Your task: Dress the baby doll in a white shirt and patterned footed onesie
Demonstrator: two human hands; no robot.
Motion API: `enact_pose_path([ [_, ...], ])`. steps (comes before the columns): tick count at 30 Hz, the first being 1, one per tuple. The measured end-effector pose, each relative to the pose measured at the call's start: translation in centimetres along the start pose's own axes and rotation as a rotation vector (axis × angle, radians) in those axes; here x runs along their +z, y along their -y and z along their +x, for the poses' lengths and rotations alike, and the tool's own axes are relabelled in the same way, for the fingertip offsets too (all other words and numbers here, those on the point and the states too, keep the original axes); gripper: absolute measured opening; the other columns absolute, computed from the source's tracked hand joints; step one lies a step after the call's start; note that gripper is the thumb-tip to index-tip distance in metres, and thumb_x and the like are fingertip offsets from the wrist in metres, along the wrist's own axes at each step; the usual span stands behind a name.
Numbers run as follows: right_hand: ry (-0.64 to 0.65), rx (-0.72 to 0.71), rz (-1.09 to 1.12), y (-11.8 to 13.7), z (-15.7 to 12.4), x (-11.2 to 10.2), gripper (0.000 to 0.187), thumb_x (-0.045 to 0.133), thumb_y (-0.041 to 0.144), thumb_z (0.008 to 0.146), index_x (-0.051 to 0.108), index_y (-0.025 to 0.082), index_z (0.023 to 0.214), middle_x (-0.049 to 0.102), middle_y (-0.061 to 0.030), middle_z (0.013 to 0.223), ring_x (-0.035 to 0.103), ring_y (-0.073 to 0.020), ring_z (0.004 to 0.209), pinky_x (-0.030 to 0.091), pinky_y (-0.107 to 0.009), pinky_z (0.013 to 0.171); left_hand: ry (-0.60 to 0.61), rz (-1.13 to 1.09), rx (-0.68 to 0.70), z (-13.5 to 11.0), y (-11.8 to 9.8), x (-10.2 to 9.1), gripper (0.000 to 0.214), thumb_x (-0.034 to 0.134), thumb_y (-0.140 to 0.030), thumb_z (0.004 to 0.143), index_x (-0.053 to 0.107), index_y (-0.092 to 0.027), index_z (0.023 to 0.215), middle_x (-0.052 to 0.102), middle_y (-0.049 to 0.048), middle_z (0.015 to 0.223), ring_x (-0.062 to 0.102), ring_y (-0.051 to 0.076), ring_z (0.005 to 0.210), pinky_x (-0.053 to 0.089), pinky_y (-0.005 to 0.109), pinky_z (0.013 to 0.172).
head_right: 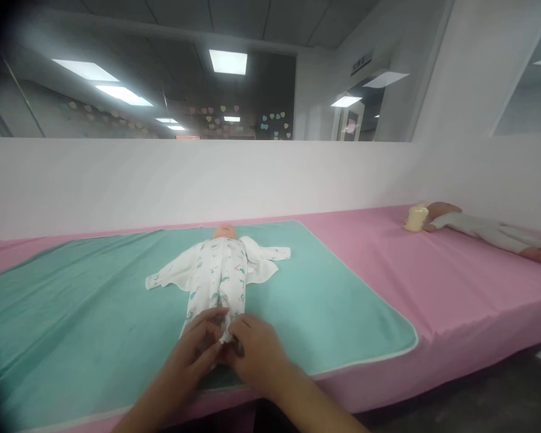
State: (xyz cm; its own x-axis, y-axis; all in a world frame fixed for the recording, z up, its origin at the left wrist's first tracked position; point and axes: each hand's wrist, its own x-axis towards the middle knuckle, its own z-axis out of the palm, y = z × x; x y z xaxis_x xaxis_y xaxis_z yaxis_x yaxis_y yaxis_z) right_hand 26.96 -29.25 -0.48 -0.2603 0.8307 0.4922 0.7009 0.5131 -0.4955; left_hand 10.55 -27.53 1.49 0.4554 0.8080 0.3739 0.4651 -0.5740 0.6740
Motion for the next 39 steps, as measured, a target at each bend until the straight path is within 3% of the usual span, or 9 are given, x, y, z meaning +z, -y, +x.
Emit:
enact_pose_path([
  [8,-0.099,0.159,0.058,1.1,-2.0,1.8,0.020,0.041,0.004,0.066,0.045,0.019,0.079,0.051,-0.0011,0.082,0.044,-0.0150,0.076,0.032,-0.027,0.067,-0.082,0.317,0.238,-0.3,0.3,0.9,0.010,0.050,-0.011,0.072,0.047,-0.020,0.069,0.057,0.0049,0.113,0.046,0.022,0.112,0.041,0.041,0.091],
  [11,-0.046,0.239,0.229,1.2,-2.2,1.2,0.020,0.040,0.004,0.066,0.045,0.020,0.077,0.050,0.0010,0.075,0.043,-0.0128,0.070,0.034,-0.025,0.065,-0.140,0.396,0.257,-0.5,0.7,1.1,0.015,0.050,-0.005,0.065,0.045,-0.020,0.067,0.057,0.0037,0.112,0.049,0.021,0.108,0.043,0.039,0.088],
  [15,0.055,0.262,0.451,1.4,-2.3,0.1,0.022,0.034,0.002,0.068,0.045,0.020,0.075,0.050,0.0031,0.069,0.044,-0.0105,0.066,0.036,-0.022,0.062,-0.256,0.504,0.283,-0.9,1.3,1.1,0.016,0.046,-0.005,0.067,0.048,-0.020,0.074,0.059,0.0056,0.110,0.054,0.021,0.101,0.046,0.037,0.082],
  [20,0.023,0.230,0.343,1.9,-2.3,-0.1,0.018,0.040,0.005,0.071,0.047,0.020,0.079,0.052,0.0021,0.078,0.046,-0.0111,0.071,0.037,-0.023,0.066,-0.315,0.579,0.317,-1.6,1.9,1.0,0.022,0.041,-0.005,0.074,0.052,-0.019,0.088,0.058,0.0072,0.111,0.053,0.021,0.103,0.044,0.038,0.085],
  [25,0.018,0.161,0.112,1.7,-2.5,0.9,0.023,0.057,0.011,0.065,0.047,0.021,0.083,0.052,-0.0001,0.090,0.047,-0.0149,0.080,0.037,-0.026,0.071,-0.293,0.581,0.276,-2.3,1.9,0.6,0.020,0.038,-0.004,0.075,0.052,-0.018,0.079,0.055,0.0082,0.114,0.048,0.022,0.109,0.042,0.040,0.089],
  [29,-0.016,0.136,0.029,1.3,-2.7,1.9,0.018,0.047,0.003,0.067,0.044,0.020,0.074,0.051,0.0008,0.081,0.046,-0.0135,0.075,0.034,-0.025,0.066,-0.231,0.498,0.286,-3.2,1.2,0.4,0.020,0.038,-0.004,0.074,0.051,-0.019,0.079,0.051,0.0085,0.119,0.044,0.024,0.114,0.041,0.043,0.092],
  [35,-0.109,0.278,0.158,1.0,-3.2,1.3,0.018,0.041,0.004,0.065,0.037,0.020,0.070,0.044,0.0031,0.067,0.040,-0.0106,0.062,0.031,-0.022,0.057,-0.238,0.219,0.120,-4.5,2.0,-0.7,0.009,0.043,-0.018,0.083,0.049,-0.020,0.089,0.046,0.0107,0.123,0.052,0.020,0.104,0.053,0.027,0.070],
  [39,-0.109,0.317,0.309,1.0,-3.3,0.9,0.012,0.040,0.009,0.073,0.036,0.020,0.069,0.041,0.0034,0.064,0.038,-0.0098,0.059,0.032,-0.021,0.055,-0.238,0.291,0.130,-5.1,3.5,-1.1,0.015,0.052,-0.024,0.081,0.052,-0.023,0.095,0.047,0.0085,0.122,0.052,0.021,0.107,0.051,0.033,0.081],
])
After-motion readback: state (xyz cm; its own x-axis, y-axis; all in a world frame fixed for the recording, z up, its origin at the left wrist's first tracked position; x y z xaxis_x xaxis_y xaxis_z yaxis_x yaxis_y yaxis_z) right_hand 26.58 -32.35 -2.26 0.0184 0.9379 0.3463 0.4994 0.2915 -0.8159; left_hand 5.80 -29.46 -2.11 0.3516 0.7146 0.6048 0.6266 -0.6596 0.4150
